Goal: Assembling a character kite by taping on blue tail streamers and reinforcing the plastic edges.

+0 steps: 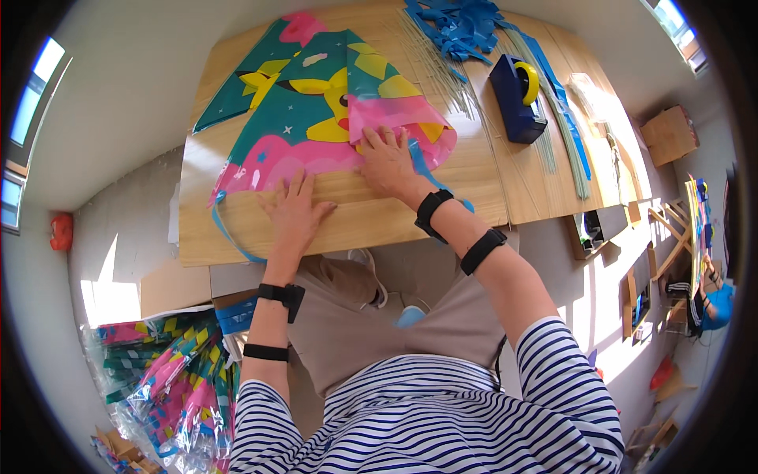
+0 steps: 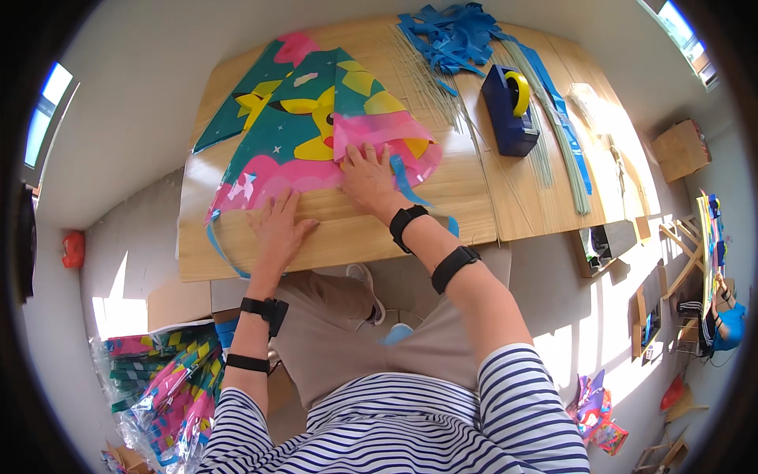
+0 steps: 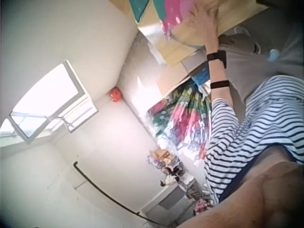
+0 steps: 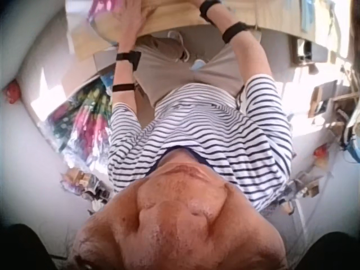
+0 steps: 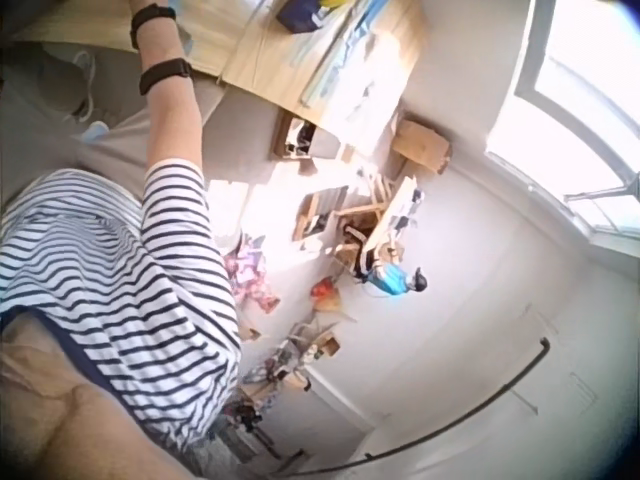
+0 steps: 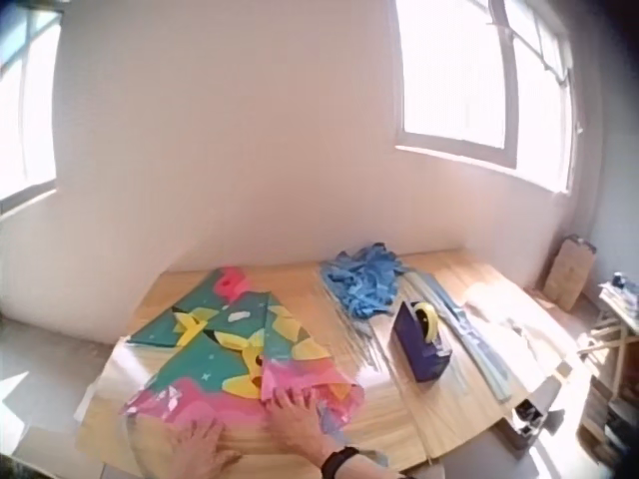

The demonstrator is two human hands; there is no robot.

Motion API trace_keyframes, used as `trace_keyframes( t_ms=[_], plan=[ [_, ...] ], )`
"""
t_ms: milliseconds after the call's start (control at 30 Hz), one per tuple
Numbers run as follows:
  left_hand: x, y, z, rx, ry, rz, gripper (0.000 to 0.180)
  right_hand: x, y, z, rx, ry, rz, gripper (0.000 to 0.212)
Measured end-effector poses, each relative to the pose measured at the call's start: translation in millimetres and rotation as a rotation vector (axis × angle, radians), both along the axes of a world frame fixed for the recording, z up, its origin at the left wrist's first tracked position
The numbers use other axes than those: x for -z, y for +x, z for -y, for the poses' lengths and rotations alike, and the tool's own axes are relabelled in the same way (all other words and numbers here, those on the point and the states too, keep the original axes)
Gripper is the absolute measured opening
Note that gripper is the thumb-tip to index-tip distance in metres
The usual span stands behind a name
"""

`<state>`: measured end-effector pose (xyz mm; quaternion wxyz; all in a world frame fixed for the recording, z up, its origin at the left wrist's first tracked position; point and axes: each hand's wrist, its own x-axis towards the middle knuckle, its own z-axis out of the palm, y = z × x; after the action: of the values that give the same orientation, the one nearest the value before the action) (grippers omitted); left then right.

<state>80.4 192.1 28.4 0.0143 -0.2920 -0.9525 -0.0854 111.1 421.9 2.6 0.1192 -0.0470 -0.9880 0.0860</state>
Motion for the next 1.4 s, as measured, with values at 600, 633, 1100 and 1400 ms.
trace_keyframes(
  t_ms=[600, 633, 1100, 1400],
  plan=[
    [-8, -34, 60, -0.133, -0.005, -0.088, 0.064, -58, 84, -163, 0.550, -0.241, -0.182, 0.038],
    [-7, -26, 52, -0.102, 0.010, -0.084, 0.064, -51, 90, -149, 0.516, -0.134, -0.351, 0.036],
    [-8, -13, 18, -0.064, 0.016, 0.106, 0.078, -4, 126, -7, -0.113, -0.002, -0.068, 0.065],
    [-13, 13, 31, 0.021, 0.118, 0.059, 0.064, -41, 164, -117, 0.168, -0.254, -0.478, 0.020]
  ],
)
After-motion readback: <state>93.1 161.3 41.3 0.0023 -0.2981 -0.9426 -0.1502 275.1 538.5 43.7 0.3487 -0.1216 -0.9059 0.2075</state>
